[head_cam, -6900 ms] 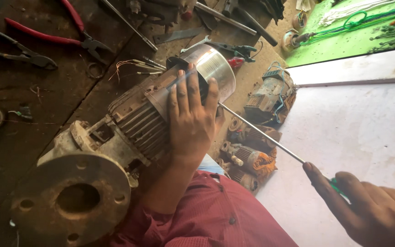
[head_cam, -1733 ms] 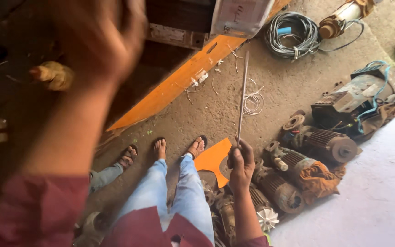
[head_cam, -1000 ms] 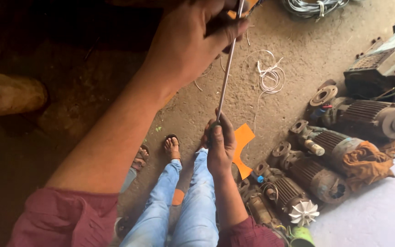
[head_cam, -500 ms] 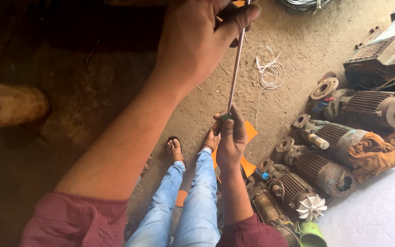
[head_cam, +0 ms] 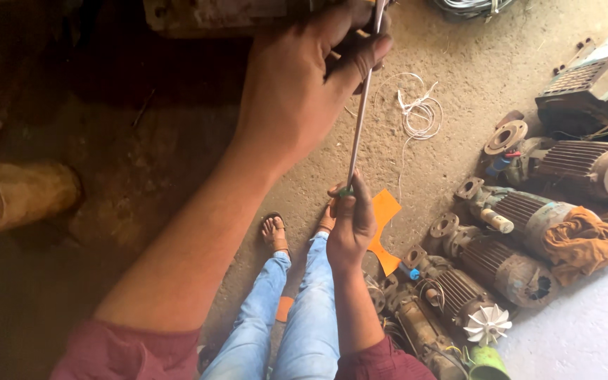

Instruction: The person repairs a water pump with an electric motor on a workshop bench. They use a long screwdriver to work on the motor housing, hold the pump body while a coworker assists, hammer near the assembly, and handle small parts and a stick of material over the workbench.

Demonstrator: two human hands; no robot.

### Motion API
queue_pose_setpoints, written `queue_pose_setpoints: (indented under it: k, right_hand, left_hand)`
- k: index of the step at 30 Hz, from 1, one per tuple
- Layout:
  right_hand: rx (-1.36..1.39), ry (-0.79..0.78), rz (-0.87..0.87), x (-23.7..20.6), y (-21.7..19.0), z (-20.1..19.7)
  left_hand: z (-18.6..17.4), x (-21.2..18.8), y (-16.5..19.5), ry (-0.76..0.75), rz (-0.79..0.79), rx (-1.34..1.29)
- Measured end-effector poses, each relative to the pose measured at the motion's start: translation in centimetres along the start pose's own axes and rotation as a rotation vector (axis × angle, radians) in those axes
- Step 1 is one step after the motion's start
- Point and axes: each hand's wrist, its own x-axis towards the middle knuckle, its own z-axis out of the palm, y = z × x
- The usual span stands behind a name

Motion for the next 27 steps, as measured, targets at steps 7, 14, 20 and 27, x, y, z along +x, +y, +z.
queue_pose_setpoints:
  k: [7, 14, 20, 27]
  right_hand:
    - [0.153, 0.018, 0.060, 0.4, 1.0, -0.2]
    - [0.815, -0.315, 0.476, 3.3, -0.4, -4.0]
    - [0.227, -0.304, 0.297, 4.8, -0.7, -4.1]
    - [-0.237, -0.045, -0.118, 3.2, -0.3, -1.3]
  left_hand:
    - [0.0, -0.1, 0.2, -0.009, -0.039, -0.009]
    - [0.1, 0.1, 0.3, 0.003, -0.046, -0.082]
    - [-0.1, 0.4, 0.8, -0.019, -0.097, -0.097]
    - [0.1, 0.5, 0.3, -0.042, -0.188, -0.290]
